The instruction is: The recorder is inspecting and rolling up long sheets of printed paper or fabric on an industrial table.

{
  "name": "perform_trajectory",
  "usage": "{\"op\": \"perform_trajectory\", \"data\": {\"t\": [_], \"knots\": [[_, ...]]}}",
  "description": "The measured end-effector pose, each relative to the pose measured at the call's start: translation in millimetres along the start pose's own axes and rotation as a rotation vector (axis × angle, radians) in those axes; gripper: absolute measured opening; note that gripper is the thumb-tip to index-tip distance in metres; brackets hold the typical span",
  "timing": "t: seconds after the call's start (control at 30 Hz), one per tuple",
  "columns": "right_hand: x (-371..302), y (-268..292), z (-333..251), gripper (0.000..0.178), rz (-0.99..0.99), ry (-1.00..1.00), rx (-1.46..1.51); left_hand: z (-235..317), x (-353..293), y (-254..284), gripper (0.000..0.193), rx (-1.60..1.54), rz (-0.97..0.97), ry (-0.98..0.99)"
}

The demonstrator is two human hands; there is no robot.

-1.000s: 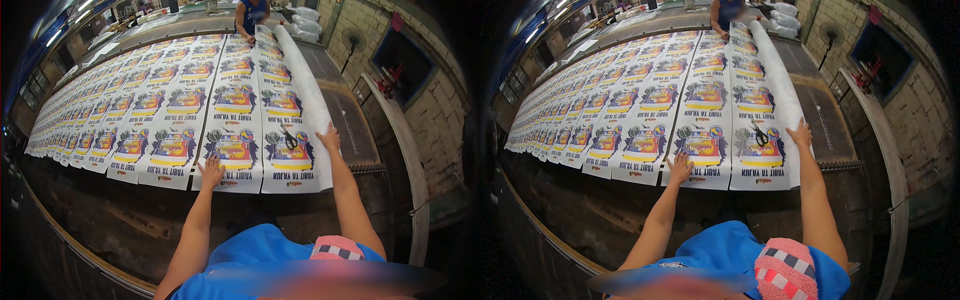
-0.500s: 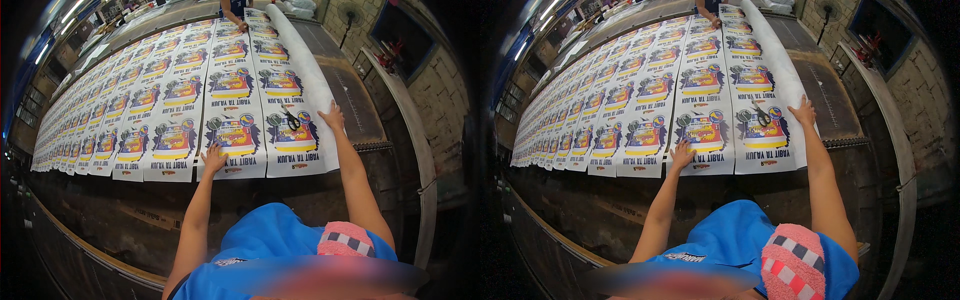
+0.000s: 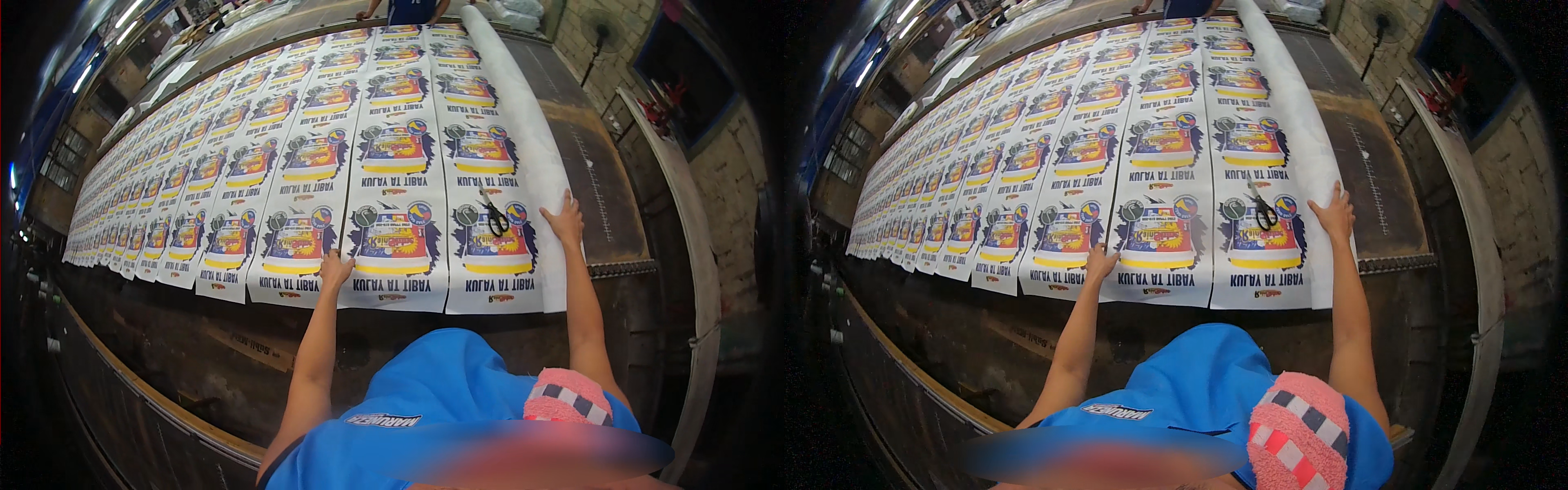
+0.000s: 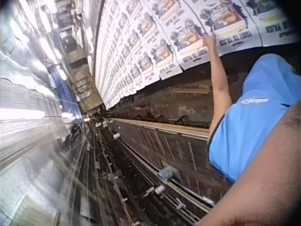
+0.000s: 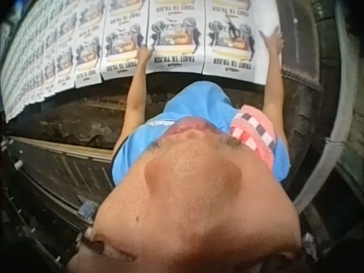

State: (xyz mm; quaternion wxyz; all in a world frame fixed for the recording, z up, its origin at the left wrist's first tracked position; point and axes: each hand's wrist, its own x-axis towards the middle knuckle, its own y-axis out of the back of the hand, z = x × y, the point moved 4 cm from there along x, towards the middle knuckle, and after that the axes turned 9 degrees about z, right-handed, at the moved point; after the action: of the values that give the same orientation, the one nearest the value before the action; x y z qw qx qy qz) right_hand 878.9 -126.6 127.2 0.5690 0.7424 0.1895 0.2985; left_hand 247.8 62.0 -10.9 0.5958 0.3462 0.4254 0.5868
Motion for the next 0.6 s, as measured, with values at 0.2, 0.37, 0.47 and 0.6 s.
{"op": "perform_trajectory", "data": {"t": [0.2, 0.37, 0.47, 0.6], "knots": [[-2, -7, 5, 0.099, 0.068, 0.026, 0.044, -10, 9, -3, 0.07, -0.287, -0.136, 0.046], [-8, -9, 13, 0.073, 0.232, 0.087, 0.171, 13, -9, 31, 0.066, -0.266, 0.038, -0.117], [-27, -6, 3, 0.035, 0.376, 0.109, 0.617, 27, -18, 60, 0.072, -0.382, -0.043, -0.08], [-89, -36, -52, 0.021, 0.222, 0.08, 1.037, 53, -14, 98, 0.072, -0.511, -0.06, -0.084]]}}
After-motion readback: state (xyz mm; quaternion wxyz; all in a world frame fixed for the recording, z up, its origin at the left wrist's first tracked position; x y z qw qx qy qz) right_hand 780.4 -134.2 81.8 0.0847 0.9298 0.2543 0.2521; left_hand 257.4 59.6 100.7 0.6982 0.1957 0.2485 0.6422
